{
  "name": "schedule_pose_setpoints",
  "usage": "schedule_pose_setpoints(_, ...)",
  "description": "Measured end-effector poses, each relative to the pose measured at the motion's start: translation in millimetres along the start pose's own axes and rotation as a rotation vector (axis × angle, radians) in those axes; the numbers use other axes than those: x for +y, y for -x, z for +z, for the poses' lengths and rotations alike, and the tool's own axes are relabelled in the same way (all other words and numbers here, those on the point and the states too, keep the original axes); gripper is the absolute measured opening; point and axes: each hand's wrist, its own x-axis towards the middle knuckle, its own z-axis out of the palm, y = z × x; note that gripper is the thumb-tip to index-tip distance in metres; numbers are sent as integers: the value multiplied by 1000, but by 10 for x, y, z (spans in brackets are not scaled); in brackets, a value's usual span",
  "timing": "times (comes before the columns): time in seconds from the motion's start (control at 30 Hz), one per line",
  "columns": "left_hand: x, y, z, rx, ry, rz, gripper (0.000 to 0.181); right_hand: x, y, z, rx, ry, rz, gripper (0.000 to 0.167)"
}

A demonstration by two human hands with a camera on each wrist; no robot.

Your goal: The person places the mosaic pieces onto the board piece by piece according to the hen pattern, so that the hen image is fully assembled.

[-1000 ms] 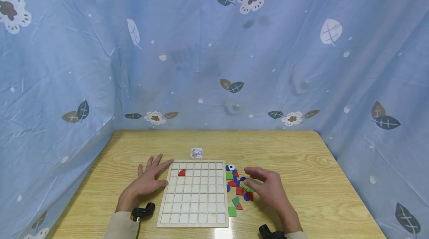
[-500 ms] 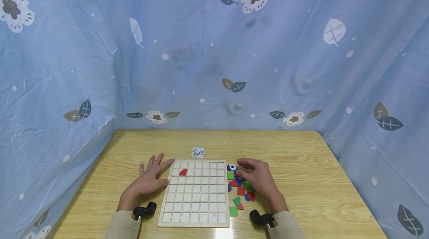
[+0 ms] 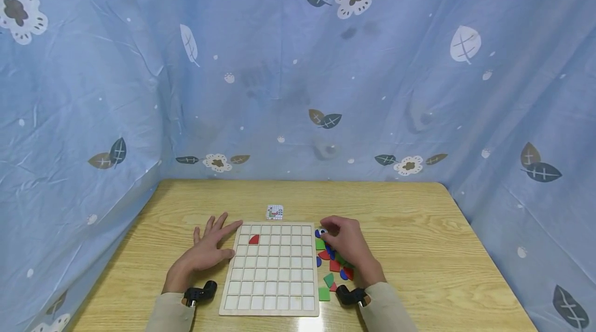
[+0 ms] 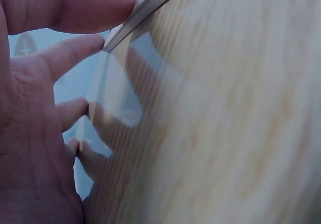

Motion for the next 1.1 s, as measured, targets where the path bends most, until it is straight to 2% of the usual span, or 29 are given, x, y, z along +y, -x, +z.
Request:
schedule_pose_setpoints(0.1, -2, 0, 4, 2, 3, 2, 86, -3, -20, 17, 18, 59, -5, 28)
schedule_pose_setpoints(0.27, -9, -5, 12, -1, 9, 7, 86, -17, -16, 22, 61, 106, 41, 31)
schedule_pose_setpoints(0.47, -9, -2, 5, -1, 4, 7, 85, -28, 5, 46, 54, 80, 58, 34)
schedule_pose_setpoints(0.8, -27, 1, 33, 4, 7, 4, 84, -11, 55, 49, 97, 80, 11, 30)
schedule_pose_setpoints(1.0, -18, 15, 27, 6, 14, 0, 84, -179, 132, -33, 87, -14, -4, 30)
schedule_pose_setpoints(1.1, -14, 12, 24, 16, 14, 7, 85, -305, 151, -20, 82, -33, -51, 31)
